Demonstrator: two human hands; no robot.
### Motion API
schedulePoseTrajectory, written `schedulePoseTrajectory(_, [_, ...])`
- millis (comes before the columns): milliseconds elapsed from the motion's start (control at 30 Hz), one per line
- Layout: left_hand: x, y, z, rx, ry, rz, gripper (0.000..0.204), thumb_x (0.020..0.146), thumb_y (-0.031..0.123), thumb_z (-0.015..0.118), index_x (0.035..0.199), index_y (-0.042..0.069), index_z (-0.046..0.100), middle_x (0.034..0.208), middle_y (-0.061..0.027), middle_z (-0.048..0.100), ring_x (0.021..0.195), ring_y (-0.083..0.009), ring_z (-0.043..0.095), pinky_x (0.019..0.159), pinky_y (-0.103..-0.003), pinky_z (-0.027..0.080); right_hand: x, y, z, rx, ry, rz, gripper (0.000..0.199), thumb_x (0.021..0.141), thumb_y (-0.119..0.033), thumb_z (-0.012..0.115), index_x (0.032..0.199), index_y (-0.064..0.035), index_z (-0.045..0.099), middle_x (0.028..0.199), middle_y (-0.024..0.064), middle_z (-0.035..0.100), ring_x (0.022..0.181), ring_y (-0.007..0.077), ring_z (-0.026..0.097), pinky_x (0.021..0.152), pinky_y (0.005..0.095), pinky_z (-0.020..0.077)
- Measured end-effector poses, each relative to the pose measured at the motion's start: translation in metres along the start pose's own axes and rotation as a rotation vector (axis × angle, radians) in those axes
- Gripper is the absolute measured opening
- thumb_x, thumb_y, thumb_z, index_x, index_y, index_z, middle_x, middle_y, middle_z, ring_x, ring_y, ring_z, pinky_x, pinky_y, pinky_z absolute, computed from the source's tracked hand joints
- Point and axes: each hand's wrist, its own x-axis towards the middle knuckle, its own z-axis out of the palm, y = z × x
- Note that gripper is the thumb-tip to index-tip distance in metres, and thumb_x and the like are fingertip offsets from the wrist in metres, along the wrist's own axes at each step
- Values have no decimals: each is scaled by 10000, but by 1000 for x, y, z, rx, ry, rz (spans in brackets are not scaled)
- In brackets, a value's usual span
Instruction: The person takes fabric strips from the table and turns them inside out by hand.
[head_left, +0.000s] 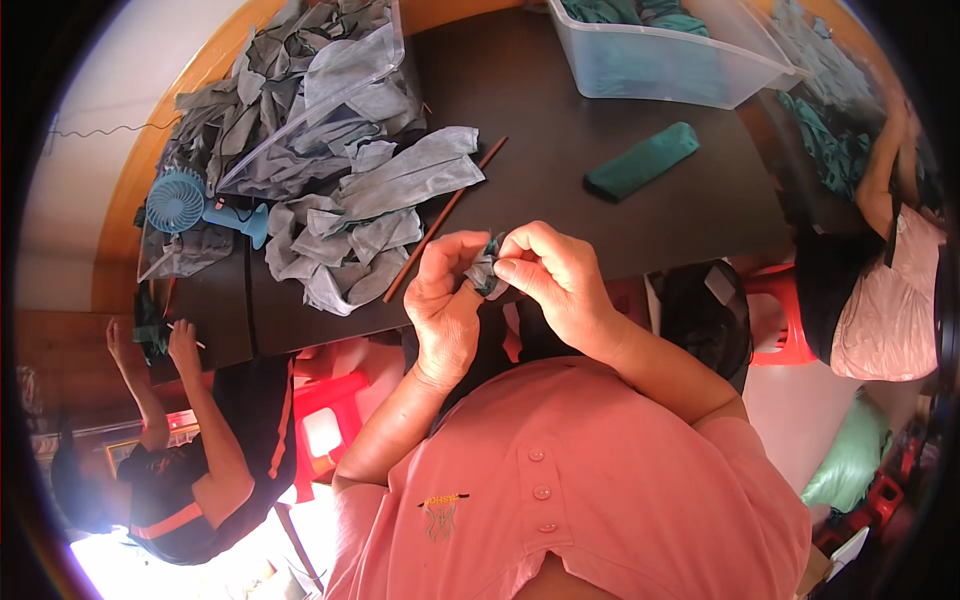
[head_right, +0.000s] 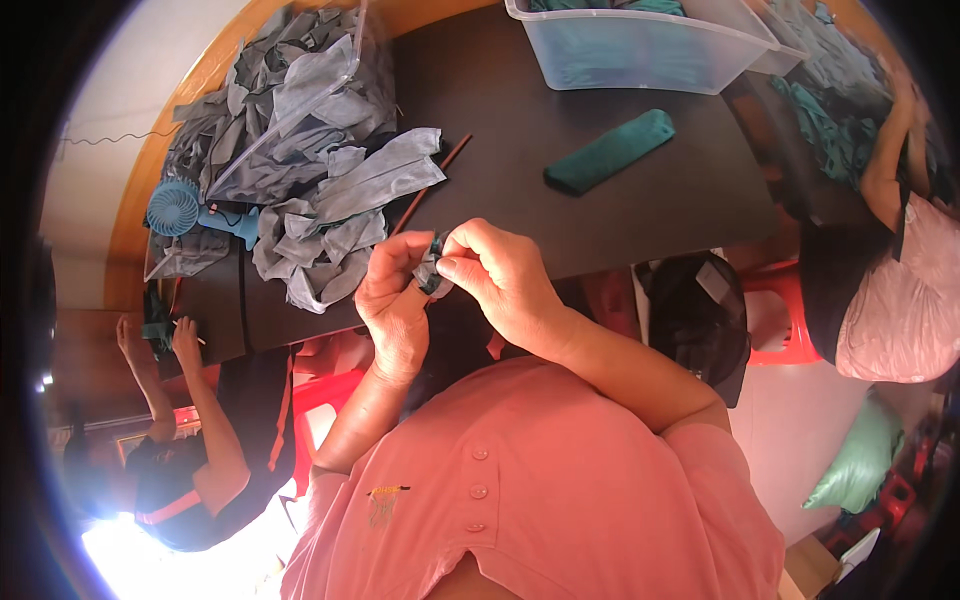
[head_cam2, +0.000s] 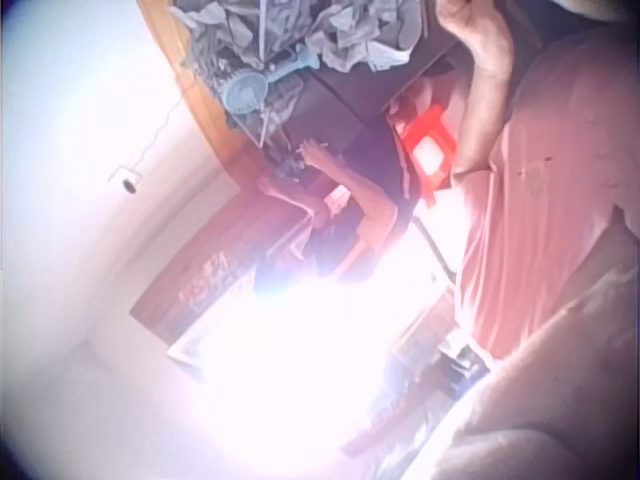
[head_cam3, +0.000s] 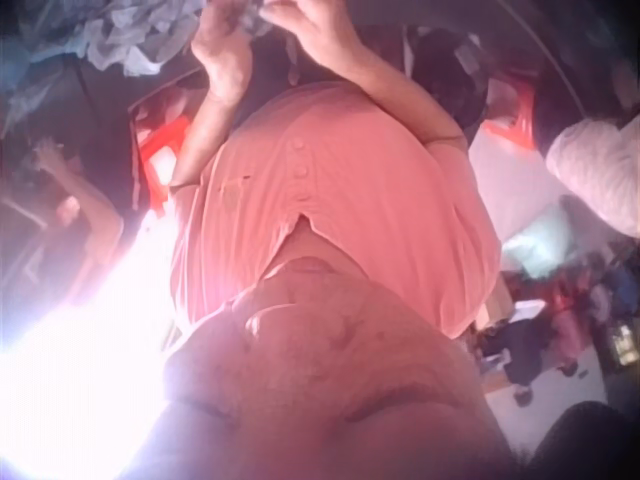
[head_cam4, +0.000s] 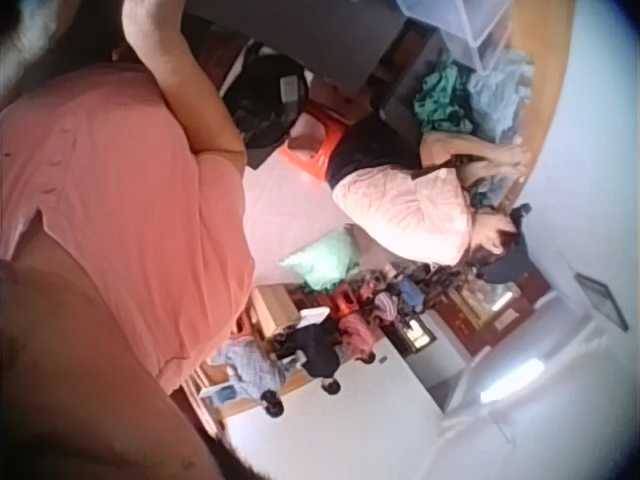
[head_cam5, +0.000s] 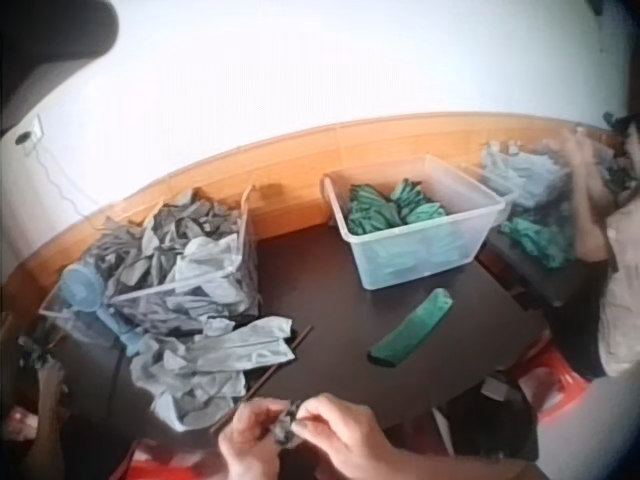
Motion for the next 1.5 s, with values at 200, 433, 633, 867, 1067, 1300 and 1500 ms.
schedulePoseTrajectory(200, [-1, -3, -13, 43, -95, 14, 279, 810, -143, 510, 1009, -2, 644, 896, -18, 573, 806, -88, 532, 718, -206, 428, -3, -10, -6, 123, -103, 256, 96, 904, -28, 627, 839, -6, 559, 724, 5, 557, 616, 65, 507, 532, 225, 405])
schedulePoseTrajectory(433, [3, -1, -20, 27, -160, 94, 242, 810, -131, 518, 953, -3, 665, 874, -22, 568, 728, -78, 491, 611, -204, 392, 16, -33, -16, 147, -278, 416, 125, 914, -109, 629, 846, -16, 582, 727, -1, 578, 606, 53, 490, 540, 221, 412])
schedulePoseTrajectory(633, [2, 3, -16, -3, -2, 140, 178, 838, -104, 552, 917, 13, 660, 879, -7, 577, 670, -47, 461, 536, -183, 352, 18, -27, -3, 145, -48, 386, 130, 936, -151, 618, 945, -22, 605, 810, -9, 602, 653, 56, 518, 554, 212, 420])
schedulePoseTrajectory(867, [-9, 2, -18, -240, 25, -94, 226, 863, -124, 562, 1036, 2, 631, 928, -8, 595, 810, -71, 546, 684, -206, 460, 17, -24, -3, 190, -183, 406, 91, 923, -111, 617, 937, -23, 630, 805, 7, 625, 646, 63, 532, 537, 206, 408])
schedulePoseTrajectory(1067, [-6, 5, -15, -202, 34, -99, 217, 893, -86, 563, 1087, -7, 621, 965, -26, 613, 767, -64, 550, 654, -201, 455, 15, -22, 10, 379, 8, 532, 61, 888, -43, 631, 903, 3, 668, 713, 17, 611, 574, 72, 540, 483, 189, 355])
schedulePoseTrajectory(1300, [2, 8, -7, -318, 221, -80, 245, 842, -96, 567, 1052, -12, 661, 874, -30, 650, 634, -41, 507, 521, -174, 366, 2, -20, 26, 306, 66, 258, 151, 934, -60, 603, 1026, 24, 688, 863, 33, 592, 642, 88, 564, 483, 202, 368])
schedulePoseTrajectory(1500, [-2, 1, -8, -342, 211, -171, 146, 852, -55, 568, 976, -22, 639, 784, -40, 634, 566, -78, 508, 468, -204, 347, 12, -13, 31, 232, 52, 75, 117, 885, 20, 639, 989, 9, 691, 849, 18, 581, 667, 74, 560, 508, 193, 375])
